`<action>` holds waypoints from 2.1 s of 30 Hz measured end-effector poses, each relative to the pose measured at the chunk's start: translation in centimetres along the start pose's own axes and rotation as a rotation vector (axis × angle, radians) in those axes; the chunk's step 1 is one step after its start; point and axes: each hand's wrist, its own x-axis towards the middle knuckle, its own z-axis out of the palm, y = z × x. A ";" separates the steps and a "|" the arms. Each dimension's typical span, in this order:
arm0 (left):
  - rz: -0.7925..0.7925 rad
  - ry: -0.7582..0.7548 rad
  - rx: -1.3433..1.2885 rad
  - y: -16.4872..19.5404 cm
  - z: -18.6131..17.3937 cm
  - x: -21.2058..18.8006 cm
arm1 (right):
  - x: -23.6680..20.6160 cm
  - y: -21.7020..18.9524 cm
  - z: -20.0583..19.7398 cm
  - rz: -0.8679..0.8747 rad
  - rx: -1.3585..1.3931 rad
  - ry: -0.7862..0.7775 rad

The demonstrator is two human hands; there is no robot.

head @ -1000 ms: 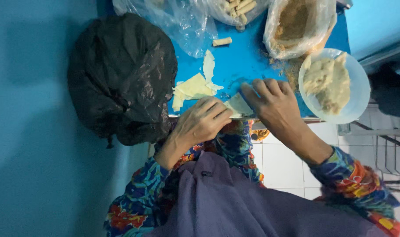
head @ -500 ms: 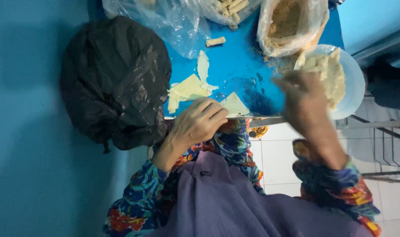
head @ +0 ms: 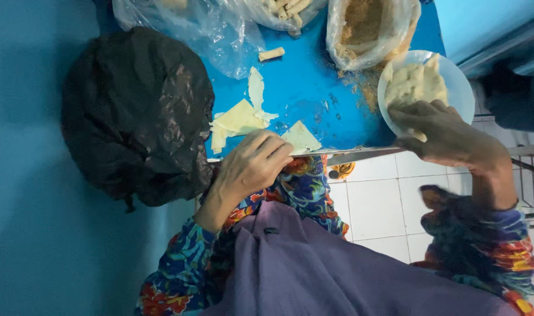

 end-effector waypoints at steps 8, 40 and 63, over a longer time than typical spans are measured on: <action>0.012 0.037 -0.005 -0.1 0.8 0.1 | -1.8 -3.5 -1.9 0.174 -0.159 0.110; 0.004 0.041 0.004 -0.1 1.1 0.1 | 2.1 -14.3 1.5 -0.327 -0.078 0.627; -0.069 0.082 -0.138 0.2 1.1 0.1 | 18.8 -8.0 -4.7 -0.042 -0.064 0.737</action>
